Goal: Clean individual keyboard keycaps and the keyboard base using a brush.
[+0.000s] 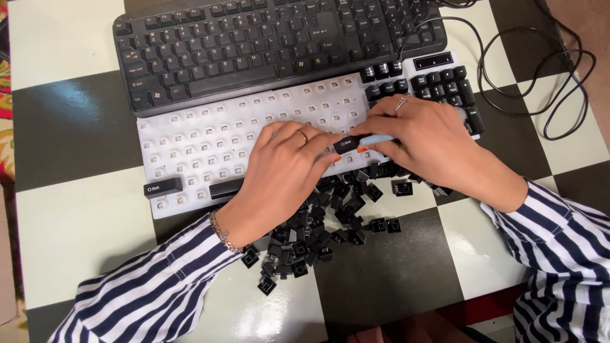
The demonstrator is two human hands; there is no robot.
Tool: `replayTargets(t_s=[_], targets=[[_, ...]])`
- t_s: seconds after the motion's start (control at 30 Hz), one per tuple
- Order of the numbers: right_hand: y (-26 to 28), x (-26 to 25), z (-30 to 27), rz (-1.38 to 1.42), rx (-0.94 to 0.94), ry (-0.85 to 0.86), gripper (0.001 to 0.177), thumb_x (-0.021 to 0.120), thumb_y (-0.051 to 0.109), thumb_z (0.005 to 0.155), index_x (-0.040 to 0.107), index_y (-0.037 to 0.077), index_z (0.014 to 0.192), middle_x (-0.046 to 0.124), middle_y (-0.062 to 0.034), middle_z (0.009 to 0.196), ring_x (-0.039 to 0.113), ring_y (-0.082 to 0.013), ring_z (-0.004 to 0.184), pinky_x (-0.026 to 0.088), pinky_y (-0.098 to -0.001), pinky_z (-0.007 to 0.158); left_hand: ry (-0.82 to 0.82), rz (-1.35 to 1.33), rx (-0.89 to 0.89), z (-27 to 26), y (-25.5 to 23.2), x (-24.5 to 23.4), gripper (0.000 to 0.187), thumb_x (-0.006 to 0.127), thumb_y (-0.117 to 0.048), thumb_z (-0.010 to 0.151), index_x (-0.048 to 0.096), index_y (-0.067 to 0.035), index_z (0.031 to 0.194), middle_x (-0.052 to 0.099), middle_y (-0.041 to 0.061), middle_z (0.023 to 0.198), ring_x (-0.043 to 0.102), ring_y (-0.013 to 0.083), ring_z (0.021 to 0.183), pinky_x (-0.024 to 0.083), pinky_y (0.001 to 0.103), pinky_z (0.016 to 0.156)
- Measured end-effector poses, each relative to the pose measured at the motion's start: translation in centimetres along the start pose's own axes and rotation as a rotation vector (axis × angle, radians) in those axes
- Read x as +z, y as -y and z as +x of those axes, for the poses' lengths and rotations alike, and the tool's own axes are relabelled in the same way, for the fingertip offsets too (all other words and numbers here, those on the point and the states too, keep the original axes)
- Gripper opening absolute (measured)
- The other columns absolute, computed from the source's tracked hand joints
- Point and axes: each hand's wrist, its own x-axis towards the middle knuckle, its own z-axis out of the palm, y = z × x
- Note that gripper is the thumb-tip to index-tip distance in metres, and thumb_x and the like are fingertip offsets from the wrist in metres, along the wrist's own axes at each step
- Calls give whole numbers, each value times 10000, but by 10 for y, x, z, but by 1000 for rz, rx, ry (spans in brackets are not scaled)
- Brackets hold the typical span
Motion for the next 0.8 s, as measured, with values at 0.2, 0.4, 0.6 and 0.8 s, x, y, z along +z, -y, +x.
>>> replayTargets(t_s=[0.2, 0.4, 0.6, 0.8], targets=[[6, 2, -4, -73, -33, -60, 336, 801, 191, 801, 775, 168, 1135, 737, -46, 1041, 714, -249, 894, 560, -363, 612, -1, -45, -23, 4, 5, 6, 224, 688, -240, 978, 741, -83, 1130, 733, 75, 998, 644, 256, 1005, 442, 400, 982], [11, 4, -9, -63, -38, -121, 326, 789, 177, 820, 771, 160, 1145, 726, -35, 1018, 708, -237, 905, 554, -351, 626, -47, 1, 3, 4, 3, 7, 219, 693, -239, 975, 733, -71, 1110, 722, 88, 979, 636, 267, 990, 470, 413, 947], [5, 6, -8, -31, 2, -74, 341, 788, 161, 810, 779, 160, 1151, 728, -45, 1035, 703, -248, 842, 551, -366, 606, -40, -15, -58, 6, 2, 10, 197, 702, -245, 977, 732, -75, 1070, 732, 23, 922, 636, 235, 933, 501, 396, 789], [3, 8, -8, -29, -17, -96, 330, 779, 144, 813, 780, 163, 1142, 730, -57, 1044, 707, -264, 866, 563, -375, 641, -55, -24, -58, 4, 2, 9, 205, 701, -267, 967, 730, -83, 1053, 736, 20, 933, 639, 228, 937, 500, 378, 781]])
